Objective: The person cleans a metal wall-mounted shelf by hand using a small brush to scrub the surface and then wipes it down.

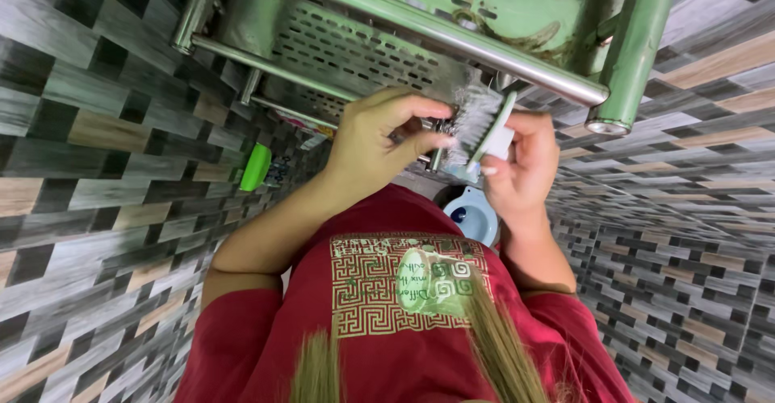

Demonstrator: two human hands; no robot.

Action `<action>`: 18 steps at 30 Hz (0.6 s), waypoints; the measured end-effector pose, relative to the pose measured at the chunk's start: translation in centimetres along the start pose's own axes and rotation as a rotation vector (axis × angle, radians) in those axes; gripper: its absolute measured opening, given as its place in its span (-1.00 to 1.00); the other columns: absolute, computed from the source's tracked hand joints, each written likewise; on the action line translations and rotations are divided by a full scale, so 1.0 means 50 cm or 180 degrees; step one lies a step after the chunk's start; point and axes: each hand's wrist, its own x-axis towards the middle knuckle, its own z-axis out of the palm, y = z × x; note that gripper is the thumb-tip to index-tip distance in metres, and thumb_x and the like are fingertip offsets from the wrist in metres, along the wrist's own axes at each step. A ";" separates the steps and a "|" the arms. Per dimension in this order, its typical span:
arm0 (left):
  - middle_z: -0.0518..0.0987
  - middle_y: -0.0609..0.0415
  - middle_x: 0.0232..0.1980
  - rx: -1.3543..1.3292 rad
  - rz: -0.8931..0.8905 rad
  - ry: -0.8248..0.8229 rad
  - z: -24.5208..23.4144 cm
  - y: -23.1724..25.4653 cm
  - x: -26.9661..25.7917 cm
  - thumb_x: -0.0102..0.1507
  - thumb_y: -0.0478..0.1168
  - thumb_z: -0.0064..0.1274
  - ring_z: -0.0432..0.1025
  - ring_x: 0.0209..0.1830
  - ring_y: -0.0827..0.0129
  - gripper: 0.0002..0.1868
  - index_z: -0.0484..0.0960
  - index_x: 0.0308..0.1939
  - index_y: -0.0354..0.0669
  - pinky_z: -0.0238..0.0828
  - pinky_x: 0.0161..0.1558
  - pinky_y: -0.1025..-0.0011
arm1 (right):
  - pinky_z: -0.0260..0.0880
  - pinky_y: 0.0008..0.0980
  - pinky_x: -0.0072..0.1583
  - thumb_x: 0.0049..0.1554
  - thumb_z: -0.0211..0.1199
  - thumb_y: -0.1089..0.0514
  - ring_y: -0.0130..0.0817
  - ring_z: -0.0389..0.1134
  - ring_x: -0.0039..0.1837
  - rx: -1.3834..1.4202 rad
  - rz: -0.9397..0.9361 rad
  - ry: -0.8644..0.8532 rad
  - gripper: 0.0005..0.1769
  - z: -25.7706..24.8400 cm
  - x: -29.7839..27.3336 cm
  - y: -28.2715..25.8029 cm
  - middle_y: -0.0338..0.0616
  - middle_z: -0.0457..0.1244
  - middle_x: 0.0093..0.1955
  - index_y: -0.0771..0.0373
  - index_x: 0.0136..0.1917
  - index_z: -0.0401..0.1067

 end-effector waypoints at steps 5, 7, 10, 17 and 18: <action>0.69 0.03 -0.10 0.0148 0.0187 0.0127 0.006 -0.006 -0.001 0.35 -0.28 0.25 0.58 -0.21 0.42 -0.82 0.67 0.00 -0.24 0.51 -0.16 0.49 | 0.28 -0.58 0.06 0.26 0.36 -0.31 -0.59 0.26 -0.02 0.0446 0.0325 -0.0006 -0.30 -0.010 0.012 0.008 -0.26 0.27 0.04 0.34 0.22 0.23; 0.68 0.05 -0.16 0.0196 0.0128 0.0203 0.005 -0.020 -0.005 0.35 -0.28 0.25 0.56 -0.24 0.44 -0.85 0.68 -0.03 -0.23 0.48 -0.19 0.50 | 0.21 -0.61 0.02 0.30 0.34 -0.31 -0.61 0.21 -0.05 0.0360 0.0316 0.0153 -0.35 -0.021 0.010 0.020 -0.29 0.24 -0.02 0.32 0.17 0.26; 0.64 0.11 -0.30 0.0246 -0.0272 0.0545 -0.012 -0.056 -0.014 0.37 -0.30 0.23 0.48 -0.33 0.52 -0.89 0.69 -0.08 -0.27 0.40 -0.25 0.53 | 0.09 -0.64 -0.03 0.31 0.32 -0.33 -0.64 0.12 -0.10 0.0382 0.0249 0.0316 -0.36 -0.040 0.004 0.028 -0.35 0.21 -0.09 0.32 0.13 0.29; 0.63 0.20 -0.27 -0.0789 -0.0791 0.0678 -0.051 -0.114 -0.045 0.42 -0.28 0.18 0.51 -0.29 0.63 -0.84 0.63 0.01 -0.29 0.51 -0.20 0.62 | 0.31 -0.45 0.01 0.33 0.40 0.00 -0.42 0.28 -0.10 -0.1481 0.0410 -0.0285 -0.58 -0.019 0.057 -0.040 -0.19 0.28 -0.15 0.34 0.21 0.35; 0.64 0.19 -0.27 -0.0774 -0.0760 0.0749 -0.056 -0.117 -0.050 0.42 -0.29 0.17 0.52 -0.29 0.63 -0.83 0.63 0.05 -0.29 0.51 -0.19 0.62 | 0.31 -0.45 0.01 0.33 0.40 0.00 -0.42 0.28 -0.10 -0.1473 0.0420 -0.0308 -0.58 -0.008 0.070 -0.057 -0.19 0.28 -0.15 0.34 0.21 0.35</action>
